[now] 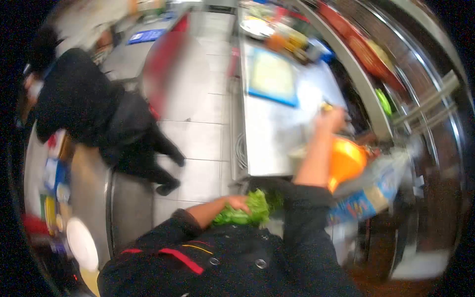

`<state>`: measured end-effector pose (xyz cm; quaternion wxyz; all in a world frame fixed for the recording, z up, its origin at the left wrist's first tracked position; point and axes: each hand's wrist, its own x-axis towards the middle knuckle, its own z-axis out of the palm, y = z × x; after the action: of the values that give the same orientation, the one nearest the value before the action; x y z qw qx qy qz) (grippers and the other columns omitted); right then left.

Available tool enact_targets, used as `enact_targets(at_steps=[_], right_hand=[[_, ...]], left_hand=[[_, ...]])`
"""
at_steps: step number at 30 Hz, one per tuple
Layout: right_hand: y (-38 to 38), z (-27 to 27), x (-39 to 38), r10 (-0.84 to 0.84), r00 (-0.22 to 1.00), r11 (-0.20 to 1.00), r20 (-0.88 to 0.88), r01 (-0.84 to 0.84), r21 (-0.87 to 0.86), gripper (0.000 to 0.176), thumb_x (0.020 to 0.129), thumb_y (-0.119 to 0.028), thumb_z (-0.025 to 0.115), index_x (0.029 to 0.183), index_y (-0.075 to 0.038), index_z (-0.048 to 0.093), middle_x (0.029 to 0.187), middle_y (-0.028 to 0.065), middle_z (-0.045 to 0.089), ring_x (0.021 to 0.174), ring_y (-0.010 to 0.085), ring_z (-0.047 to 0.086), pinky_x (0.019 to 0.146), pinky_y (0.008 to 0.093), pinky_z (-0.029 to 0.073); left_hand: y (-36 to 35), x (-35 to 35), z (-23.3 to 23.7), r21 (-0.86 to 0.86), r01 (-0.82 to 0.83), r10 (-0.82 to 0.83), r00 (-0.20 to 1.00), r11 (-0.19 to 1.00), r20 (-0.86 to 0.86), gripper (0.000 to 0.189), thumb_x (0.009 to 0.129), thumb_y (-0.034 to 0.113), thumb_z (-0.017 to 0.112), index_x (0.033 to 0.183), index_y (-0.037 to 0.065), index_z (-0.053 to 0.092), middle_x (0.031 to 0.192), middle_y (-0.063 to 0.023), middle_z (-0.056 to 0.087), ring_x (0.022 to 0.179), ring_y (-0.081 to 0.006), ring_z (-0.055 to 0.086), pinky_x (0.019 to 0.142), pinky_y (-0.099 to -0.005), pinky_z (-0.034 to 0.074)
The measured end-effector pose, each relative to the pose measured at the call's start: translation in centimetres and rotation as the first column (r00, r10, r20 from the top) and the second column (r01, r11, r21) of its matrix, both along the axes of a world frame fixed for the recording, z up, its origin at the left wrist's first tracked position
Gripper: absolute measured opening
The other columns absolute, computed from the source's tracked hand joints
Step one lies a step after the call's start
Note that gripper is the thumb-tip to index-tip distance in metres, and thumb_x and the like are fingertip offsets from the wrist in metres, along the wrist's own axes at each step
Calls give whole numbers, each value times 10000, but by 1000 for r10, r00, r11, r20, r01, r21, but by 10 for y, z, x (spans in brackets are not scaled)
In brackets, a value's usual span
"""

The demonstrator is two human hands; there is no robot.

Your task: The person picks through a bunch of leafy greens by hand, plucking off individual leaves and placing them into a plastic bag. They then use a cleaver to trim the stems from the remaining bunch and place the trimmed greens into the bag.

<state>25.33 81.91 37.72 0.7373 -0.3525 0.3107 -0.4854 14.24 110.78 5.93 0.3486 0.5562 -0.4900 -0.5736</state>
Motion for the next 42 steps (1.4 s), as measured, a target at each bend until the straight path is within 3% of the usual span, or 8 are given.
enact_targets(at_steps=[5, 6, 15, 21, 31, 35, 37, 42], right_hand=[[17, 14, -12, -142, 958, 985, 249, 161, -57, 687, 863, -340, 504, 1364, 23, 206, 1336, 236, 316, 1246, 423, 335, 1020, 519, 351], [-46, -25, -16, -206, 974, 795, -94, 111, -596, 690, 887, -325, 498, 1391, 12, 167, 1361, 254, 285, 1238, 409, 348, 1007, 493, 378], [-52, -25, -73, -553, 347, 669, -758, -357, -652, 391, 841, -126, 566, 1171, 65, 481, 1209, 197, 497, 1021, 305, 525, 867, 396, 502], [-89, -48, -64, -41, 990, 940, -135, -7, -342, 366, 911, -172, 465, 1186, 70, 451, 1232, 210, 467, 1089, 309, 491, 922, 372, 469], [162, -48, -196, 742, 609, 590, -278, -791, -158, 470, 972, -345, 319, 1152, 58, 483, 1059, 279, 574, 804, 351, 645, 641, 339, 544], [128, -87, -299, 864, 393, 430, -314, -901, 55, 451, 980, -330, 331, 1128, 58, 508, 1008, 199, 613, 765, 254, 644, 624, 315, 526], [99, -116, -359, 842, 422, 486, -337, -864, 132, 453, 975, -339, 349, 1115, 59, 513, 978, 187, 618, 743, 243, 639, 626, 314, 524], [112, -199, -431, 633, 477, 753, -610, -562, 342, 511, 918, -430, 469, 1221, -19, 461, 1078, 139, 556, 910, 206, 596, 665, 297, 508]], left_hand=[[23, -2, 20, -8, -128, 127, 991, 992, -30, 562, 696, 388, 710, 1151, 84, 579, 1006, -101, 628, 822, -201, 565, 611, -360, 469], [31, -4, 33, -45, -115, 113, 992, 992, -55, 578, 685, 387, 716, 1150, 73, 575, 1007, -103, 627, 829, -206, 562, 618, -364, 467], [29, -10, 20, -43, -189, 182, 975, 981, -130, 608, 640, 355, 737, 1149, 67, 567, 1043, -122, 628, 903, -238, 582, 742, -392, 457], [19, -18, 9, 6, -206, 206, 978, 979, -33, 504, 655, 345, 726, 1068, 75, 622, 973, -118, 645, 834, -240, 594, 696, -392, 467], [-51, -18, -106, -429, 520, -177, 764, 739, 621, 378, 795, 224, 613, 1169, 170, 593, 1174, -54, 594, 1004, -221, 565, 854, -426, 444], [-51, -22, -67, -680, 334, -75, 922, 653, 381, 376, 793, 168, 627, 1167, 131, 600, 1144, -82, 600, 1011, -201, 561, 863, -322, 455], [-48, -44, 25, 25, -162, 161, 923, 986, -351, 463, 756, 65, 631, 1202, 3, 526, 1210, -100, 553, 1079, -193, 523, 918, -319, 418], [-59, -49, 31, 102, -126, 153, 934, 987, -323, 546, 750, 120, 646, 1248, -11, 464, 1152, -113, 584, 1058, -213, 539, 908, -332, 415]])
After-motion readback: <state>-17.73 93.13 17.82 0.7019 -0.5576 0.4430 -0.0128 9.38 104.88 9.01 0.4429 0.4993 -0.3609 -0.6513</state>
